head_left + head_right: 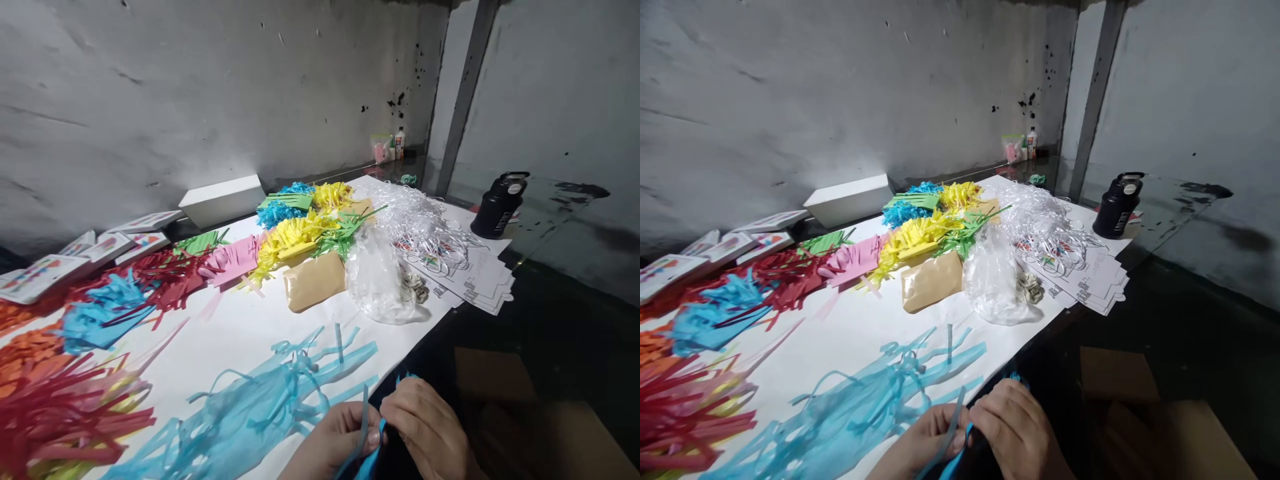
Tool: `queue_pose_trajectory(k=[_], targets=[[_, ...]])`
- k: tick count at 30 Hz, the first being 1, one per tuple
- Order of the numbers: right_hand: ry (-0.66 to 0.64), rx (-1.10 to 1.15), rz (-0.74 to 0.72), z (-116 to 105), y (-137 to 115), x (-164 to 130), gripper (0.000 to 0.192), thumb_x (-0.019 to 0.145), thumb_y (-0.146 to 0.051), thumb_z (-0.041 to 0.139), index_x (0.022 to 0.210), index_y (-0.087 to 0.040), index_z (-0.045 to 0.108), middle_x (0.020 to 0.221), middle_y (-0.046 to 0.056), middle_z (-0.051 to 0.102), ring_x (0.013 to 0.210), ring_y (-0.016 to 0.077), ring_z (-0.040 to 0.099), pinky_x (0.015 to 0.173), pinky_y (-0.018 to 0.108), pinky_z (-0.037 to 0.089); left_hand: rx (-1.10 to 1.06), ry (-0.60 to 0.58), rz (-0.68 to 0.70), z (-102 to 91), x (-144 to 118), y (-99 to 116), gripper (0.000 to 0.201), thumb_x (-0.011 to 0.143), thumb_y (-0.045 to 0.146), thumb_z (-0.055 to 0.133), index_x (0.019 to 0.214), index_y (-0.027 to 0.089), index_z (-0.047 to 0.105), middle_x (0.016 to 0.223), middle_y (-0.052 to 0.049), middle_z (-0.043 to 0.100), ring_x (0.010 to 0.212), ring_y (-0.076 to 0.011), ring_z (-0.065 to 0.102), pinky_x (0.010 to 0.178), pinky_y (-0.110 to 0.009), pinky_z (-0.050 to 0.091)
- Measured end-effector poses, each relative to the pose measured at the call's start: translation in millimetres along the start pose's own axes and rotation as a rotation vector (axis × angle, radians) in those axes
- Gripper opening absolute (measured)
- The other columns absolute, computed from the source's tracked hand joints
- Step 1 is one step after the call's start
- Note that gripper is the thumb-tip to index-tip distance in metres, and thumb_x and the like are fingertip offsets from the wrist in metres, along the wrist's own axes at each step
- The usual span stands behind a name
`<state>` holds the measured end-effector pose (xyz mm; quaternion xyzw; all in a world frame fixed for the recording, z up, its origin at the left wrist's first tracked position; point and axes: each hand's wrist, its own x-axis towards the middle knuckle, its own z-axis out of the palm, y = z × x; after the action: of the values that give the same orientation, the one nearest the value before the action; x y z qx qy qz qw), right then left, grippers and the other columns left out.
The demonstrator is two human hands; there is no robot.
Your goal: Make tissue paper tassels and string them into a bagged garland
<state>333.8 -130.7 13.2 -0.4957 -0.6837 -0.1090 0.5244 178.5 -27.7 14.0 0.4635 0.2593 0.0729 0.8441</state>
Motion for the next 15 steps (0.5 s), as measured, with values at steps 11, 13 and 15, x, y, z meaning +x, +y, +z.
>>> queue_pose_trajectory(k=[11,13,15], targets=[[0.022,0.209,0.325,15.9,-9.8,-14.4,0.023,0.098,-0.024,0.06,0.12,-0.021,0.064,0.096,0.006,0.073,0.085,0.0156,0.074,0.074,0.019,0.061,0.408,0.261,0.443,5.8,-6.1,-4.4,0.035,0.089,0.048,0.066,0.072,0.017,0.073,0.073,-0.004,0.064,0.072,-0.017,0.058,0.071,-0.026,0.045],[0.023,0.151,0.31,19.3,-7.9,-22.2,0.026,0.096,-0.014,0.059,0.12,-0.021,0.066,0.092,0.004,0.074,0.08,0.015,0.075,0.071,0.018,0.061,0.561,0.259,0.477,2.9,-9.3,-0.5,0.029,0.091,0.043,0.065,0.079,0.019,0.075,0.074,-0.006,0.069,0.07,-0.0182,0.062,0.069,-0.026,0.047],[0.051,0.037,0.275,22.5,-6.7,-28.1,0.03,0.095,-0.013,0.057,0.122,-0.022,0.067,0.087,0.004,0.075,0.075,0.0156,0.075,0.069,0.019,0.062,0.721,0.257,0.536,-0.3,-11.5,3.4,0.017,0.089,0.036,0.068,0.091,0.022,0.078,0.08,-0.007,0.074,0.072,-0.0197,0.066,0.069,-0.025,0.049]])
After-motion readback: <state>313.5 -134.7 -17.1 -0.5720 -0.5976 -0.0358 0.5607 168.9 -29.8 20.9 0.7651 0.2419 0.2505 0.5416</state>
